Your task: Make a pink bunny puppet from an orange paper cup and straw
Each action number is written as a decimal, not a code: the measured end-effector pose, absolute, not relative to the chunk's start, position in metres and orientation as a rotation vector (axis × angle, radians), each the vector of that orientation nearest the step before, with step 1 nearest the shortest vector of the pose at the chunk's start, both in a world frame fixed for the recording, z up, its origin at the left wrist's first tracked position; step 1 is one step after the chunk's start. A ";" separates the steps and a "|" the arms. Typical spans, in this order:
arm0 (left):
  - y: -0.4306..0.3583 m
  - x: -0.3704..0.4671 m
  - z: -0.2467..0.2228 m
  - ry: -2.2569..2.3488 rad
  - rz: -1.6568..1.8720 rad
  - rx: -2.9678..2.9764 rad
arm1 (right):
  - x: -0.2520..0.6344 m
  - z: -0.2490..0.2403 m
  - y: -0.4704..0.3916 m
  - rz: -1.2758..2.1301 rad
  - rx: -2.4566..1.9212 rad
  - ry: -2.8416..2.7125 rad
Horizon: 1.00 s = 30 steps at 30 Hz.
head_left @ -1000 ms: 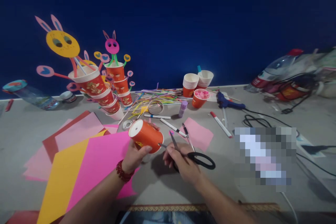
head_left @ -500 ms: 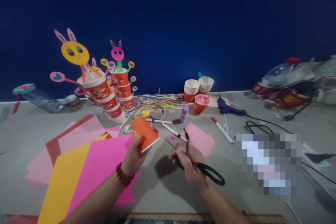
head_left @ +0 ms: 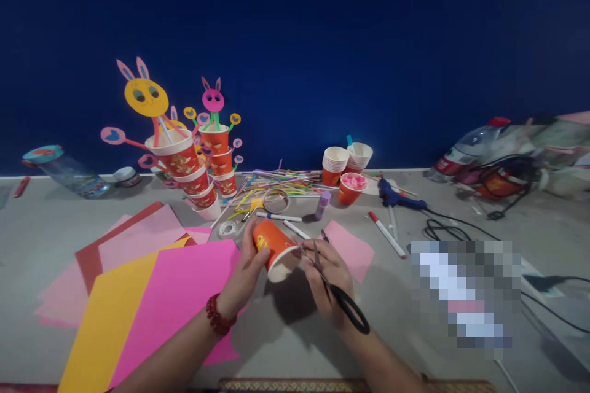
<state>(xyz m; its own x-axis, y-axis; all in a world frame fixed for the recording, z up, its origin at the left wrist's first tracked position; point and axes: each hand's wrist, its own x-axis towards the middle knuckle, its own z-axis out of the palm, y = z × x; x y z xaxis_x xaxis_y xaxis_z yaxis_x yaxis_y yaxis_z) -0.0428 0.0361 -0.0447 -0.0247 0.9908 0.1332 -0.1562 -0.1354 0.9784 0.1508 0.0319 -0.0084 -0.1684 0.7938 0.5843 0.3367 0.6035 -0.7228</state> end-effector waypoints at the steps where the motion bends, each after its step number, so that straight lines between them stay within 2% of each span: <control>1: 0.038 -0.047 -0.042 1.080 1.399 1.297 | 0.152 -0.007 0.033 0.527 -0.930 -1.762; 5: 0.043 -0.062 -0.028 0.899 1.172 1.802 | 0.154 -0.002 0.035 0.559 -0.981 -1.804; 8: 0.041 -0.061 -0.024 0.802 1.044 1.901 | 0.155 -0.004 0.035 0.536 -0.995 -1.812; 11: 0.037 -0.054 -0.027 0.853 1.024 1.835 | 0.156 -0.007 0.035 0.555 -0.948 -1.801; 16: 0.034 -0.048 -0.041 0.848 1.125 1.412 | 0.161 -0.009 0.033 0.803 -1.015 -1.575; 20: 0.036 -0.046 -0.045 0.881 1.183 1.285 | 0.161 -0.008 0.031 0.953 -0.905 -1.533; 30: 0.032 -0.039 -0.044 0.898 1.157 1.327 | 0.154 0.005 0.032 0.928 -0.924 -1.646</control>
<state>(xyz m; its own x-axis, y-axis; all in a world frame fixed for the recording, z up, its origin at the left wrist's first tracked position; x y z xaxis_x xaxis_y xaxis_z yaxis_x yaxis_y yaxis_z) -0.0393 0.0323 -0.0441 0.2344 0.9633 0.1305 -0.1121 -0.1066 0.9880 0.1539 0.0325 0.0051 -0.2174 0.8983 0.3819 0.1380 0.4156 -0.8990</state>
